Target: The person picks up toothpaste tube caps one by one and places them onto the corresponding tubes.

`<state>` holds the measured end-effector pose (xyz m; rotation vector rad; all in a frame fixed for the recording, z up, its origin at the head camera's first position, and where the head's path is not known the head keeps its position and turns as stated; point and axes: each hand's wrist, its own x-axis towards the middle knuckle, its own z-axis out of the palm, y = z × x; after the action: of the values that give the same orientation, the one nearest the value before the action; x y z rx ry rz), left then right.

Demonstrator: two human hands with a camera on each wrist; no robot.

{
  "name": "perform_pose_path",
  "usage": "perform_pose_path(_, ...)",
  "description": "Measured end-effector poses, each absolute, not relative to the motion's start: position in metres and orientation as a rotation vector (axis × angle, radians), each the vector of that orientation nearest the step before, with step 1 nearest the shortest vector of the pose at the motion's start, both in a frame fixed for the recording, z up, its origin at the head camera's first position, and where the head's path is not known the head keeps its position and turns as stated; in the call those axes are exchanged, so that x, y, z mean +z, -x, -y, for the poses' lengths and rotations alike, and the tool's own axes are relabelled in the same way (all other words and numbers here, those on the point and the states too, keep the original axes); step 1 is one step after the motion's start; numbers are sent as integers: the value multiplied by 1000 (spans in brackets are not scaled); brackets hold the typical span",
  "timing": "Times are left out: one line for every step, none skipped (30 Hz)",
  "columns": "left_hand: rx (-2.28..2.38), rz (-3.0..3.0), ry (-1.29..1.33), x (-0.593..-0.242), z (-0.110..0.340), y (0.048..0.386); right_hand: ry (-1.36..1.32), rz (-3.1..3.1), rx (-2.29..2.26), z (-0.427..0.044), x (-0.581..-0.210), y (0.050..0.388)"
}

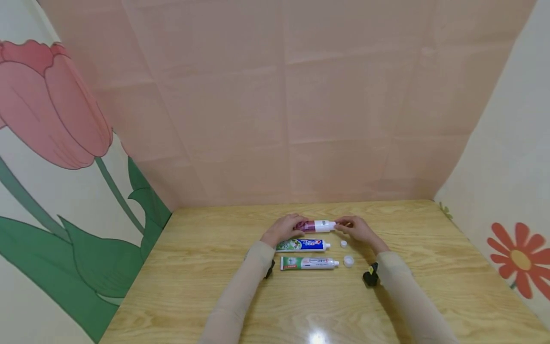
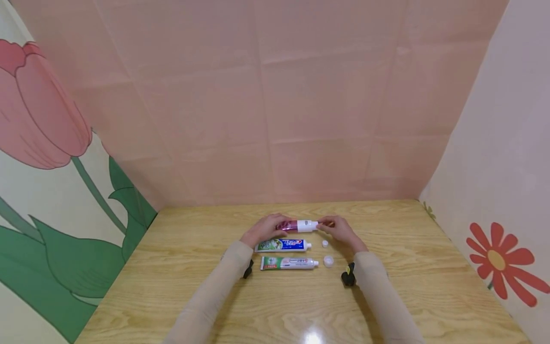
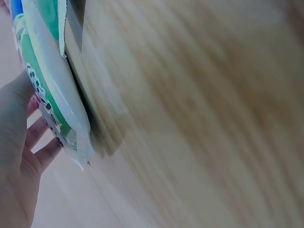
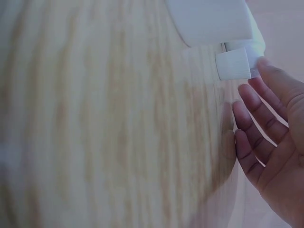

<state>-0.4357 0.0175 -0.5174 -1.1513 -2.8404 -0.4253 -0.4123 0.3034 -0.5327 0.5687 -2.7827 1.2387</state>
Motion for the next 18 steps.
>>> perform_pose_path(-430, 2844, 1148, -518, -18, 436, -569, 2784, 1241, -303, -532, 411)
perform_pose_path(-434, 2852, 1141, -518, -19, 436, -574, 2785, 1236, -304, -532, 411)
perform_pose_path(-437, 2860, 1135, -518, -19, 436, -576, 2788, 1230, -304, -532, 411)
perform_pose_path(-446, 2867, 1128, -517, -19, 435, -581, 2786, 1230, -303, -532, 411)
perform_pose_path(-452, 2878, 1120, -517, -19, 435, -585, 2784, 1229, -303, -532, 411)
perform_pose_path(-457, 2885, 1118, -516, -19, 435, -588, 2780, 1228, -303, -532, 411)
perform_pose_path(-460, 2890, 1117, -516, -18, 435, -594, 2781, 1223, -303, -533, 412)
perform_pose_path(-471, 2894, 1114, -515, -18, 436, -597, 2781, 1221, -303, -533, 412)
perform_pose_path(-478, 2900, 1110, -515, -17, 436, -596, 2783, 1225, -303, -533, 413)
perform_pose_path(-489, 2905, 1106, -514, -17, 435, -590, 2782, 1232, -303, -534, 414)
perform_pose_path(-501, 2913, 1098, -512, -17, 435, -586, 2783, 1233, -303, -534, 414)
perform_pose_path(-519, 2919, 1089, -511, -16, 435, -594, 2783, 1229, -303, -535, 415)
perform_pose_path(-539, 2928, 1077, -510, -15, 434, -604, 2784, 1226, -304, -535, 416)
perform_pose_path(-559, 2935, 1065, -508, -15, 434, -601, 2783, 1229, -304, -535, 416)
perform_pose_path(-565, 2944, 1055, -506, -14, 432, -601, 2784, 1230, -304, -535, 417)
perform_pose_path(-573, 2949, 1048, -505, -14, 432, -610, 2784, 1227, -305, -535, 417)
perform_pose_path(-579, 2954, 1042, -504, -13, 431, -623, 2785, 1221, -306, -535, 418)
perform_pose_path(-570, 2958, 1039, -504, -13, 431, -632, 2787, 1216, -307, -535, 418)
